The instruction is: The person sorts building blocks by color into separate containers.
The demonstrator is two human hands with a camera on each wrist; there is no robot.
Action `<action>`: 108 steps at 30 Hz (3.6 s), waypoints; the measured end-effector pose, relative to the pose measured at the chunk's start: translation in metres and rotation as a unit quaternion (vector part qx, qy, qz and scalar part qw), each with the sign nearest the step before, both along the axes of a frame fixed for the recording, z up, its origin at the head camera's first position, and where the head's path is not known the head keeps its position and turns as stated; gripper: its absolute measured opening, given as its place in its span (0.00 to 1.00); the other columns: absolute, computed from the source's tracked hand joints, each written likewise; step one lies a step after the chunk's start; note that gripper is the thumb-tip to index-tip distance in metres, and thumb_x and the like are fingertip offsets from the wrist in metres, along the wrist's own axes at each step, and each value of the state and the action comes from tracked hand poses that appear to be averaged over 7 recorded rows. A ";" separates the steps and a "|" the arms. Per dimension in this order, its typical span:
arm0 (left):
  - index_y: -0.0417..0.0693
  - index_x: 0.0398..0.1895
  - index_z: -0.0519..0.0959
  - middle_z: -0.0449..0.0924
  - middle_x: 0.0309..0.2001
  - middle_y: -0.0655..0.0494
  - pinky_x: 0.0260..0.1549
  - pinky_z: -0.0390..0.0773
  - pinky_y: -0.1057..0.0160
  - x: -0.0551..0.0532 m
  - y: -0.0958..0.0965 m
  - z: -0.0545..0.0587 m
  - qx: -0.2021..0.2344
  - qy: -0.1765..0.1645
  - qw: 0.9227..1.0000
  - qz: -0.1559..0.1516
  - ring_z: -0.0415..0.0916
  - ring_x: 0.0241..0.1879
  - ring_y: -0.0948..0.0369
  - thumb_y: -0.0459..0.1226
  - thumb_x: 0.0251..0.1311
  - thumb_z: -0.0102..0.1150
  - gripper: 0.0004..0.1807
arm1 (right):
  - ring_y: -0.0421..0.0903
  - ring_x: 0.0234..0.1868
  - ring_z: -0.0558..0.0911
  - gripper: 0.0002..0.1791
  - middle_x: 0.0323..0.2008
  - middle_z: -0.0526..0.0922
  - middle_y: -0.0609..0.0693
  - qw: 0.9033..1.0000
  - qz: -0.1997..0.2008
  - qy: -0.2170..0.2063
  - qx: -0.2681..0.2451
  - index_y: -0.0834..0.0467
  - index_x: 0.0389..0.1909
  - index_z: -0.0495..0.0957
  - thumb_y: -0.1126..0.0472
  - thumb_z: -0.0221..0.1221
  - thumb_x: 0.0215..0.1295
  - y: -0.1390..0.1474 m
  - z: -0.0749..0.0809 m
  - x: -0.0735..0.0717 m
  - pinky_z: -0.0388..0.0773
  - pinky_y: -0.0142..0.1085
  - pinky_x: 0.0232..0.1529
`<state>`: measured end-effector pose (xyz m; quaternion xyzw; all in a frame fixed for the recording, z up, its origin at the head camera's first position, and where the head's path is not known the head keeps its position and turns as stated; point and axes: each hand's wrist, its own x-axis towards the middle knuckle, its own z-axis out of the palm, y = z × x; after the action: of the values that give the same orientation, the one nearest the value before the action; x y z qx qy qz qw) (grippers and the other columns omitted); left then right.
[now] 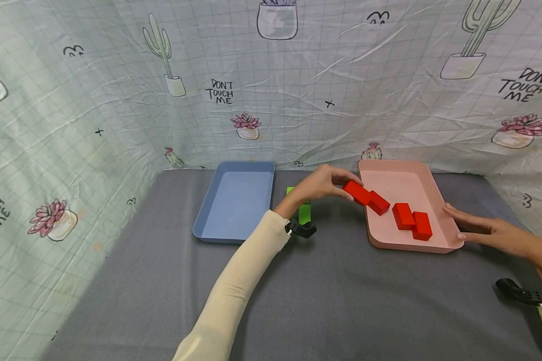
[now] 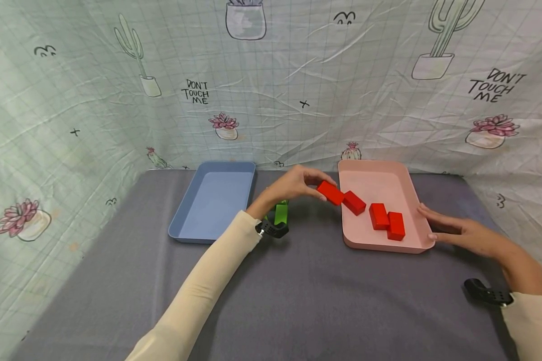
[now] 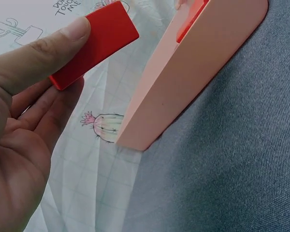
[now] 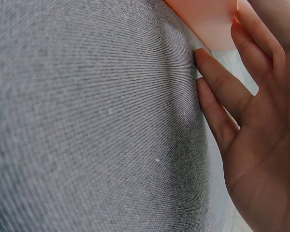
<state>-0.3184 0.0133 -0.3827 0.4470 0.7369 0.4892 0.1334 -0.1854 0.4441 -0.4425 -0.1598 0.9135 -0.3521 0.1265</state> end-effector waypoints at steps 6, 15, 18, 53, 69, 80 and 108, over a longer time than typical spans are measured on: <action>0.44 0.53 0.87 0.87 0.49 0.55 0.46 0.82 0.67 0.003 0.002 -0.001 0.008 -0.021 1.000 0.018 0.84 0.43 0.65 0.30 0.52 0.77 0.22 | 0.07 0.62 0.44 0.39 0.67 0.46 0.09 1.000 -0.003 -0.013 -0.011 0.49 0.82 0.49 0.58 0.56 0.76 0.000 -0.001 0.000 0.25 0.32 0.71; 0.40 0.54 0.86 0.87 0.51 0.50 0.50 0.82 0.66 0.006 0.004 -0.004 0.025 -0.054 0.998 0.012 0.85 0.46 0.63 0.27 0.51 0.76 0.23 | 0.09 0.63 0.42 0.40 0.66 0.46 0.10 0.999 -0.012 -0.031 -0.008 0.47 0.82 0.48 0.56 0.57 0.76 -0.001 0.002 -0.001 0.28 0.56 0.75; 0.40 0.54 0.86 0.87 0.51 0.49 0.50 0.82 0.65 0.006 0.005 -0.004 0.029 -0.047 0.998 0.006 0.85 0.45 0.63 0.27 0.51 0.76 0.23 | 0.11 0.66 0.41 0.40 0.67 0.46 0.10 0.999 -0.013 -0.033 -0.004 0.47 0.82 0.49 0.55 0.57 0.76 -0.001 0.003 -0.002 0.31 0.51 0.78; 0.38 0.51 0.86 0.87 0.48 0.50 0.49 0.82 0.68 0.007 0.021 -0.004 0.011 0.003 1.000 -0.015 0.83 0.43 0.65 0.28 0.50 0.77 0.22 | 0.09 0.65 0.46 0.39 0.69 0.47 0.11 0.999 0.026 0.037 0.009 0.52 0.81 0.53 0.63 0.58 0.74 0.001 0.000 -0.004 0.44 0.07 0.52; 0.37 0.50 0.86 0.87 0.46 0.51 0.48 0.82 0.67 0.010 0.028 -0.005 0.004 -0.019 0.999 -0.036 0.84 0.42 0.65 0.28 0.50 0.77 0.21 | 0.09 0.65 0.44 0.40 0.68 0.47 0.11 0.999 0.021 0.031 0.002 0.52 0.81 0.52 0.63 0.58 0.74 0.000 -0.002 -0.003 0.35 0.12 0.58; 0.37 0.51 0.85 0.87 0.46 0.52 0.50 0.81 0.69 0.013 0.037 -0.008 -0.015 0.002 0.998 -0.064 0.83 0.42 0.67 0.27 0.51 0.77 0.21 | 0.08 0.64 0.45 0.40 0.68 0.47 0.11 0.999 0.022 0.038 0.010 0.53 0.81 0.52 0.63 0.59 0.73 0.000 -0.002 -0.003 0.42 0.07 0.52; 0.46 0.50 0.87 0.87 0.44 0.62 0.46 0.78 0.74 0.018 0.058 -0.016 -0.074 0.027 0.994 -0.071 0.80 0.40 0.71 0.34 0.51 0.78 0.20 | 0.08 0.64 0.46 0.40 0.68 0.48 0.11 0.999 0.014 0.032 0.011 0.52 0.81 0.53 0.62 0.59 0.73 0.000 -0.002 -0.003 0.42 0.08 0.51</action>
<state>-0.3008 0.0712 -0.3985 0.4999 0.7409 0.4106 0.1806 -0.1886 0.4440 -0.4441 -0.1821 0.9187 -0.3348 0.1039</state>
